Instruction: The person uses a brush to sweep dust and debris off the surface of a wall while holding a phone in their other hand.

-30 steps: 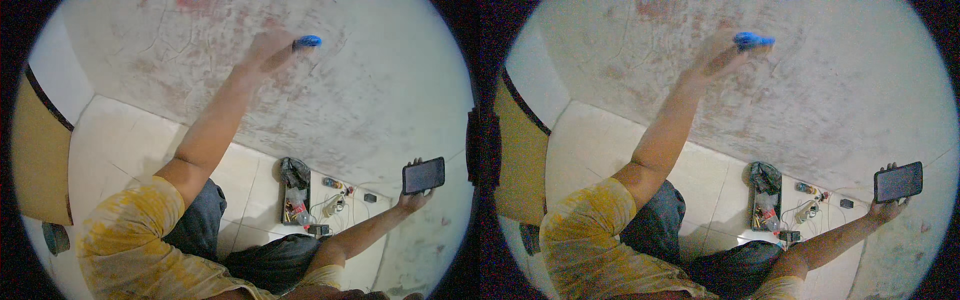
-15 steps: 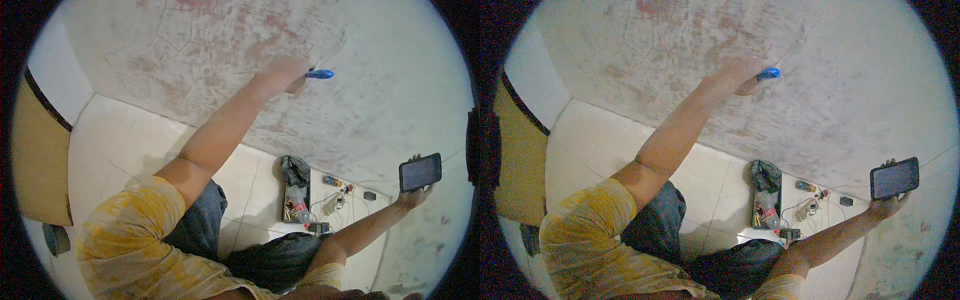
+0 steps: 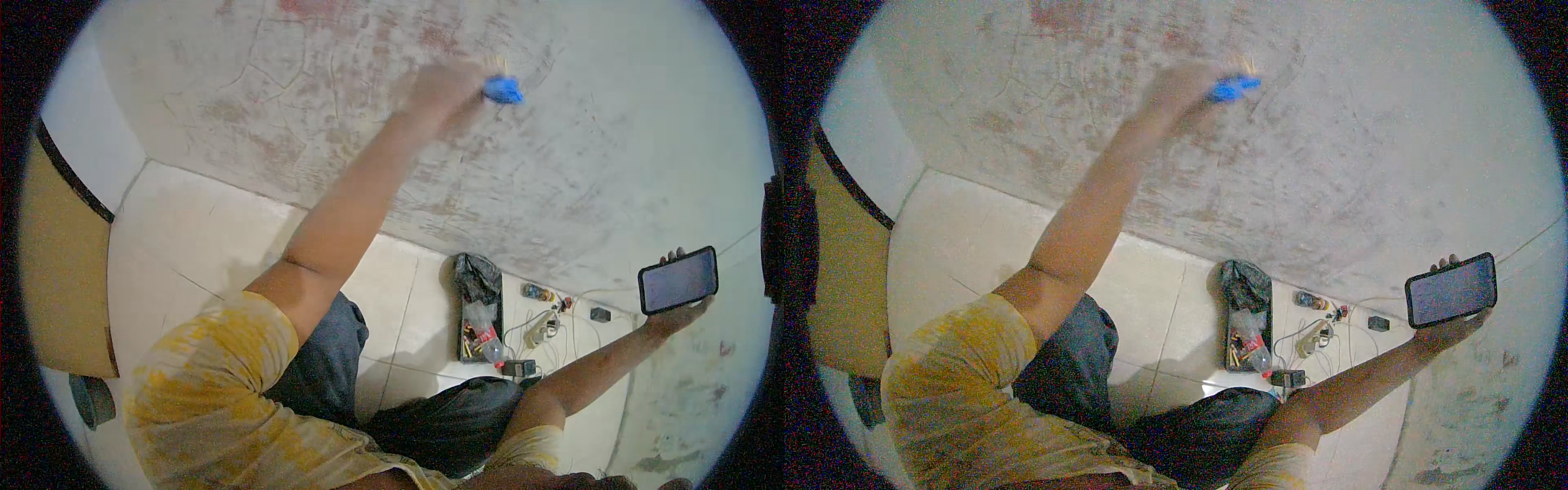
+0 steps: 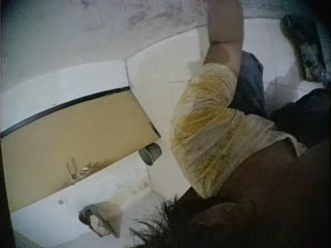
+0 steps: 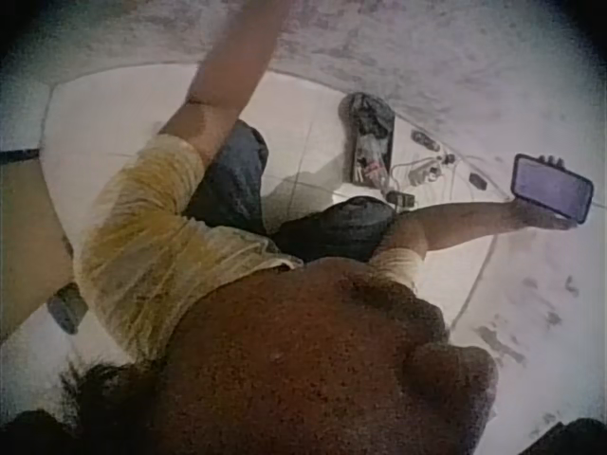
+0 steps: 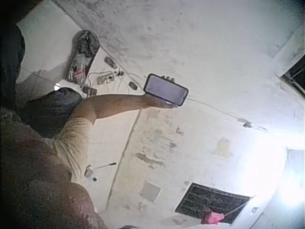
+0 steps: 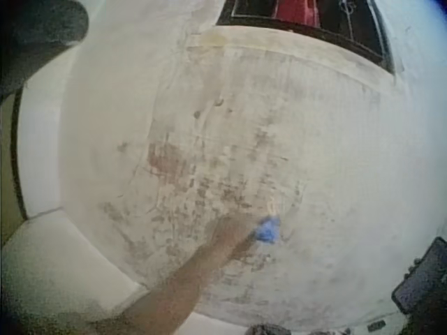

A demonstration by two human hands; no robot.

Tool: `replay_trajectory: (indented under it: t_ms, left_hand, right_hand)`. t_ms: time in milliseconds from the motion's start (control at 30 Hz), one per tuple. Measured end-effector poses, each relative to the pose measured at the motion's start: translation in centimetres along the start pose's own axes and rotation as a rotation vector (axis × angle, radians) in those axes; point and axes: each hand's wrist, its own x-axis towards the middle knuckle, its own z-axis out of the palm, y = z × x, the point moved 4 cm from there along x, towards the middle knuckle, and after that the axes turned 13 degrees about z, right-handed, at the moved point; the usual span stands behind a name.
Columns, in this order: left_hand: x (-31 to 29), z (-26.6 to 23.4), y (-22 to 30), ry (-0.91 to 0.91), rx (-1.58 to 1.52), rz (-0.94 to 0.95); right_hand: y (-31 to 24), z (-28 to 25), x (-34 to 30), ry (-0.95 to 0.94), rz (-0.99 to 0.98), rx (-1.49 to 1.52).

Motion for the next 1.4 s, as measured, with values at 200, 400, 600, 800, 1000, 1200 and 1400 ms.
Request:
replay_trajectory:
  t_ms: [200,400,600,800,1000,1200,1400]
  left_hand:
    - [-2.9,6.8,-2.4,-0.565,-0.261,-0.17]
    - [-4.4,0.7,-5.3,0.351,-0.178,0.069]
    - [-1.5,-7.4,-2.1,0.549,0.31,0.031]
    - [-2.8,-2.0,-3.9,0.044,0.121,0.149]
    - [-3.8,-1.2,-5.6,0.093,-0.201,-0.051]
    - [-1.1,-6.3,-2.9,0.174,-0.053,-0.282]
    - [-3.1,-0.7,-4.4,-0.158,-0.023,0.005]
  right_hand:
    - [-0.8,-0.5,0.4,-0.079,0.003,-0.03]
    - [0.0,-4.1,-3.4,0.1,0.079,-0.349]
    - [2.7,-10.3,-14.8,0.083,0.367,-0.123]
    - [5.2,-12.3,-21.0,0.129,0.518,-0.022]
    - [6.8,-11.5,-23.3,0.277,0.46,-0.177]
    - [5.8,-12.1,-24.1,0.267,0.364,-0.111]
    - [5.8,-17.0,-23.4,0.41,0.33,-0.267]
